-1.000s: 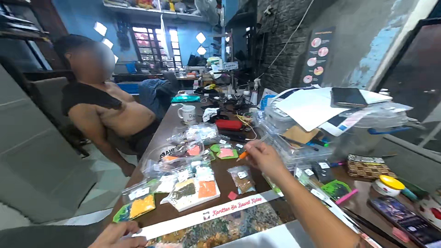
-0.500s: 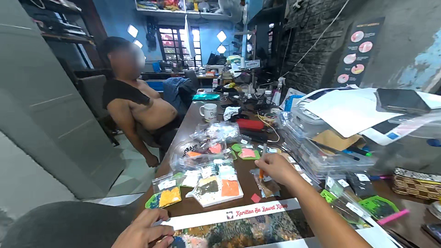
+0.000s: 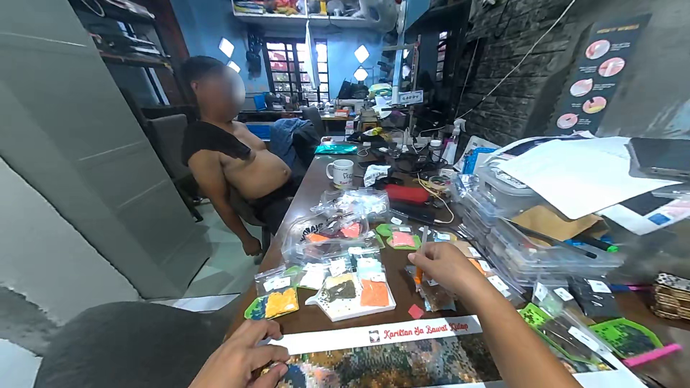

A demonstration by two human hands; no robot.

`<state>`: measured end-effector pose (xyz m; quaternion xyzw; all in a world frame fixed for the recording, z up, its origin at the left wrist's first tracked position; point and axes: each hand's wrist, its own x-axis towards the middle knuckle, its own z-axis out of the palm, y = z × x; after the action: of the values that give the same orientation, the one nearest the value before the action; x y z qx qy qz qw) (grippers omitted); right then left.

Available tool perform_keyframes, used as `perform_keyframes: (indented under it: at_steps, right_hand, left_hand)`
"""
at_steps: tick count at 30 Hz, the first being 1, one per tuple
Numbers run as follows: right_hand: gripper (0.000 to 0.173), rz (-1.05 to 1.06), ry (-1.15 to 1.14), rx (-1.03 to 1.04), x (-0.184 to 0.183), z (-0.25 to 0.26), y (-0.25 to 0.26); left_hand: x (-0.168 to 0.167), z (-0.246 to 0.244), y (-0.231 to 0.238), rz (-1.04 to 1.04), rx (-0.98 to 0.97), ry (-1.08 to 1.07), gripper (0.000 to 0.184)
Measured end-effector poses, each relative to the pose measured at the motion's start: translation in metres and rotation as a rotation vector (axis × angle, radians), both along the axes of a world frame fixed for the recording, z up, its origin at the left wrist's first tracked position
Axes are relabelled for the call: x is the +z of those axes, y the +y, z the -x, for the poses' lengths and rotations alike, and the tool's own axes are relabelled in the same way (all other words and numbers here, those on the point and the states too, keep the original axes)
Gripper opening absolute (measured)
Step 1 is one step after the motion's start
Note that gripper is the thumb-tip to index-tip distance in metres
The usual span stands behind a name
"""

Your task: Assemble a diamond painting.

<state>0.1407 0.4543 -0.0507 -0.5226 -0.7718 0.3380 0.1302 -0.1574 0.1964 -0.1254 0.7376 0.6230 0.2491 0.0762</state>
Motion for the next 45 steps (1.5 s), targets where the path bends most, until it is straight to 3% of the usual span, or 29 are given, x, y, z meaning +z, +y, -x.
perform_keyframes:
  at_steps: [6, 10, 17, 25, 31, 39, 45]
  right_hand:
    - [0.028, 0.021, -0.006, 0.01, -0.004, -0.003, 0.005]
    - [0.023, 0.033, 0.125, 0.047, -0.002, 0.006, -0.007]
    - [0.024, -0.023, 0.195, 0.239, -0.005, 0.05, -0.029]
    - [0.028, 0.04, 0.333, 0.219, -0.017, 0.089, -0.05]
    - [0.031, -0.084, 0.298, 0.227, -0.042, 0.111, -0.061]
    - [0.038, -0.372, 0.466, 0.275, -0.077, 0.126, -0.07]
    - [0.036, -0.356, 0.441, 0.293, -0.081, 0.128, -0.069]
  left_hand:
    - [0.001, -0.002, 0.0, -0.011, 0.023, 0.004, 0.017]
    - [0.001, -0.003, 0.0, -0.021, 0.035, 0.006, 0.017]
    - [-0.001, -0.004, 0.0, -0.031, 0.048, -0.005, 0.016]
    - [-0.007, -0.004, 0.001, -0.075, 0.051, 0.021, 0.016]
    - [-0.009, -0.002, 0.003, -0.102, 0.049, 0.032, 0.017]
    - [-0.014, 0.0, 0.004, -0.121, 0.054, 0.035, 0.017]
    - [-0.017, 0.0, 0.006, -0.147, 0.051, 0.022, 0.017]
